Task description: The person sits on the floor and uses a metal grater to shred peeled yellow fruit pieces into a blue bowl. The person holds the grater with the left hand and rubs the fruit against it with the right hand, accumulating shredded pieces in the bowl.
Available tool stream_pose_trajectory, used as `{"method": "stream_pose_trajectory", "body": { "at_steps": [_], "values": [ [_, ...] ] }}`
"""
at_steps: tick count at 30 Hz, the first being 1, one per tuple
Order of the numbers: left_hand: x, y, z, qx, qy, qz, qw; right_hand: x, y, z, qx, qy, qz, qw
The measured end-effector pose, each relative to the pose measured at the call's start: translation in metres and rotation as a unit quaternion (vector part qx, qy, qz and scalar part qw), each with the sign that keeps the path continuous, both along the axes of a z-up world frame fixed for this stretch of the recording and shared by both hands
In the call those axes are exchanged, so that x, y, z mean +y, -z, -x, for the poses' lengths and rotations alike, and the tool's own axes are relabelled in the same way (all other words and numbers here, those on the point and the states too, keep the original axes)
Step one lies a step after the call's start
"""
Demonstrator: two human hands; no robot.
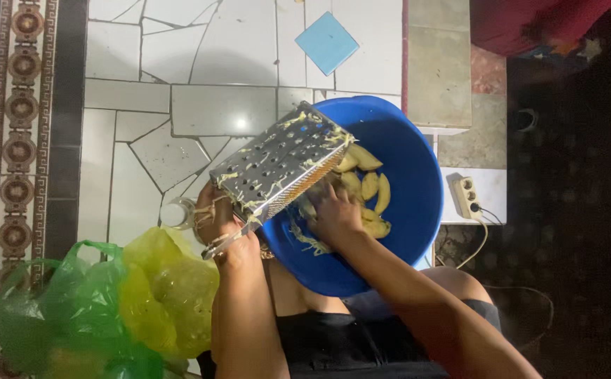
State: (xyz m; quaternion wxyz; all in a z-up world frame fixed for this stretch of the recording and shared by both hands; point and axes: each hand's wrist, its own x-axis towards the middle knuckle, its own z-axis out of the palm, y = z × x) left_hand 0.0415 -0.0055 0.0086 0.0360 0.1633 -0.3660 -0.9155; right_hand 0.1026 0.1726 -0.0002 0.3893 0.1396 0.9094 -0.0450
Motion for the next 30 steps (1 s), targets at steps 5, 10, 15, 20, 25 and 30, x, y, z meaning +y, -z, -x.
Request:
{"method": "stream_pose_trajectory", "body": {
  "at_steps": [5,10,15,20,25,30],
  "values": [
    [-0.006,0.007,-0.001,-0.037,0.001,-0.008,0.999,0.006,0.0,-0.023,-0.014,-0.112,-0.076,0.991],
    [-0.006,0.003,0.0,-0.042,-0.005,-0.002,0.999,0.041,0.033,-0.022,0.117,0.016,0.025,0.993],
    [-0.011,0.007,-0.005,-0.043,-0.014,-0.023,0.999,0.071,0.012,-0.026,0.293,0.213,0.197,0.911],
    [-0.008,0.011,-0.006,-0.02,-0.023,-0.023,0.999,0.081,-0.033,-0.025,0.223,0.473,0.372,0.767],
    [-0.008,0.004,-0.003,-0.034,-0.023,-0.022,0.999,0.068,-0.05,-0.023,0.223,0.465,0.32,0.795],
    [-0.009,-0.006,-0.003,-0.011,0.01,-0.024,1.0,0.066,-0.056,-0.025,0.279,0.371,0.262,0.846]
  ]
}}
